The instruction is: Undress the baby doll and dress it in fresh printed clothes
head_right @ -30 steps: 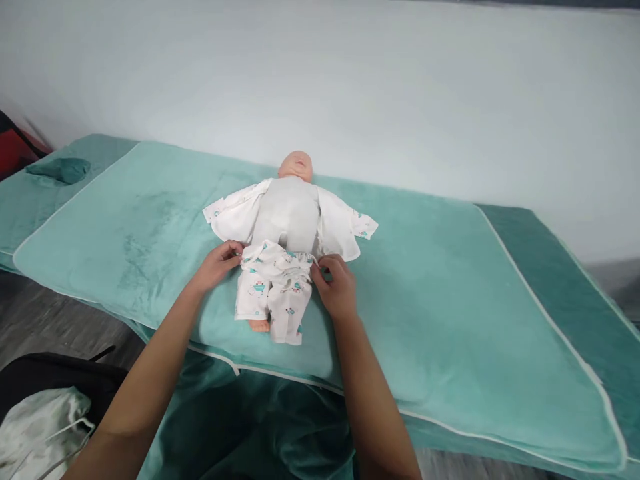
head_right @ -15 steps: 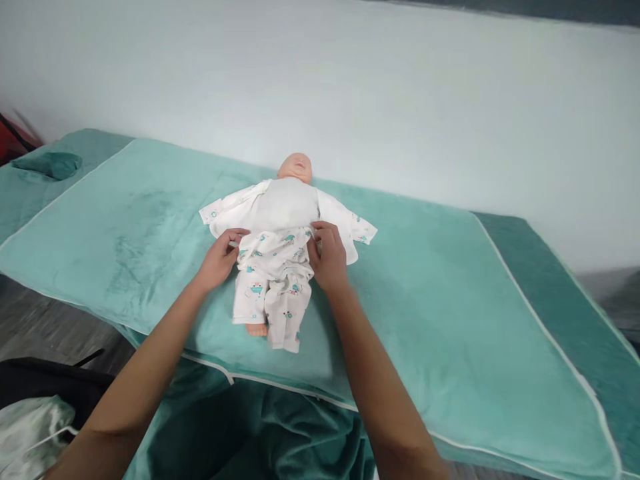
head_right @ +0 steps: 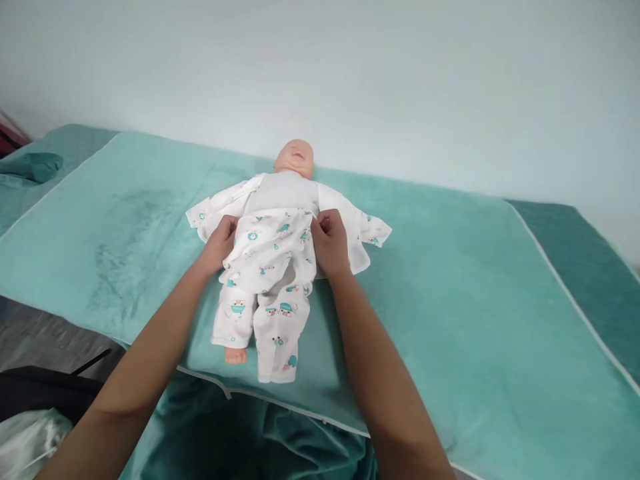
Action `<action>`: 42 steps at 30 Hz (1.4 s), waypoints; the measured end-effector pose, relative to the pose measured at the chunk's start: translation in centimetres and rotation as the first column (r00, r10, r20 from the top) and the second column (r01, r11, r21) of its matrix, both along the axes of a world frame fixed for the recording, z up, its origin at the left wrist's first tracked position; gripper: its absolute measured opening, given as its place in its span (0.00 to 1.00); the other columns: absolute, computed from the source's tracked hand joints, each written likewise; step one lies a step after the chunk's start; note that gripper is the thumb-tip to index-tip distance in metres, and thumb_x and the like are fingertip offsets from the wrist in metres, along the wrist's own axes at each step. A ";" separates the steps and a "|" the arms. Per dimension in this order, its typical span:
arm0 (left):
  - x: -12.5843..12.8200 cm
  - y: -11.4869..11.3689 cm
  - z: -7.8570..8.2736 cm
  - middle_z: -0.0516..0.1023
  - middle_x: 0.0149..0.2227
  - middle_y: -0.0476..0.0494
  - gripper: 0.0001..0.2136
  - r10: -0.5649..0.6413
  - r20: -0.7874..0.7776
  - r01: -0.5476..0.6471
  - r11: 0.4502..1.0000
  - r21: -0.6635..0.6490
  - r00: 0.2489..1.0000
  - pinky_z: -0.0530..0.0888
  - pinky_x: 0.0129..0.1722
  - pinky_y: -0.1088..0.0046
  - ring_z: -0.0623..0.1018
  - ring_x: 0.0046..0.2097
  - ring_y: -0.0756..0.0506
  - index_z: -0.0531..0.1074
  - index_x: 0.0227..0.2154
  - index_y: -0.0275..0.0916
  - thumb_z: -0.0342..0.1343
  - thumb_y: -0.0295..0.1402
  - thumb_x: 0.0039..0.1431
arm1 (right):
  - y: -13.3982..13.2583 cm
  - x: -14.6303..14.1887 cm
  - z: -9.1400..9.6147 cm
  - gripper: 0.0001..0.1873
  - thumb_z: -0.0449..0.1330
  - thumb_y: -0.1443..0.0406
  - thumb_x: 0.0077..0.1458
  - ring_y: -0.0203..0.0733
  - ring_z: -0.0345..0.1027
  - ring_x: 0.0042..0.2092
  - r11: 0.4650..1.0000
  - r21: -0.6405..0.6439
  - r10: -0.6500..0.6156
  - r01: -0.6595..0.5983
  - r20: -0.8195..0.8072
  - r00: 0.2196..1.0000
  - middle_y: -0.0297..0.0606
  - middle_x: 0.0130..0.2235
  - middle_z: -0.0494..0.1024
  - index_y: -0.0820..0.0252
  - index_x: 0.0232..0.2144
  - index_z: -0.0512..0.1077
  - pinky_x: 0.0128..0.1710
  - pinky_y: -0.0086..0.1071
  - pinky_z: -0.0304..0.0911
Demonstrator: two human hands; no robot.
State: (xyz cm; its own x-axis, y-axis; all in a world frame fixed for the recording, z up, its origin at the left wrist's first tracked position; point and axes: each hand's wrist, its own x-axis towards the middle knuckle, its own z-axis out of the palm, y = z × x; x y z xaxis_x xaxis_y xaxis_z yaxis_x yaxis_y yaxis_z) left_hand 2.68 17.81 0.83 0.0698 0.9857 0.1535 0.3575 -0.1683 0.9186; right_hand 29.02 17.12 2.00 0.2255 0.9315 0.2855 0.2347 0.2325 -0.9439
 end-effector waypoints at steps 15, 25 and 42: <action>-1.1 -0.2 -0.9 0.78 0.35 0.50 0.14 -0.126 0.247 0.170 0.971 -0.168 0.961 0.69 0.33 0.76 0.74 0.33 0.50 0.76 0.45 0.40 0.62 0.31 0.54 | -2.5 5.1 1.1 0.19 0.76 0.57 0.43 0.48 0.75 0.46 0.733 -0.343 0.570 -0.588 -0.163 0.806 0.36 0.43 0.83 0.55 0.37 0.78 0.50 0.43 0.69; -0.9 -0.2 -0.6 0.78 0.35 0.51 0.15 -0.090 0.524 0.278 0.915 -0.293 0.847 0.70 0.34 0.77 0.74 0.32 0.52 0.74 0.38 0.40 0.71 0.37 0.49 | -2.7 3.8 -0.5 0.15 0.76 0.56 0.44 0.48 0.73 0.52 0.885 -0.123 0.431 -0.449 -0.148 0.890 0.36 0.51 0.79 0.54 0.28 0.75 0.56 0.42 0.68; 2.8 0.1 0.8 0.68 0.27 0.54 0.08 0.185 0.597 0.058 0.930 -0.364 0.781 0.61 0.27 0.77 0.66 0.27 0.52 0.65 0.30 0.40 0.61 0.25 0.55 | -0.2 1.1 -1.1 0.24 0.74 0.60 0.39 0.31 0.56 0.24 0.977 -0.108 0.123 -0.183 -0.414 0.902 0.25 0.23 0.65 0.55 0.23 0.60 0.23 0.27 0.55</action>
State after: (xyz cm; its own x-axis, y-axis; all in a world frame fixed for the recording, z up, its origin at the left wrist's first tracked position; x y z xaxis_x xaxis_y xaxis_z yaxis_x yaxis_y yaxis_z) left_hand 5.46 17.95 1.66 0.0159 0.9782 -0.2073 -0.3022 0.2023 0.9315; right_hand 30.07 16.91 0.94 0.1451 0.9873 0.0642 -0.2004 0.0929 -0.9753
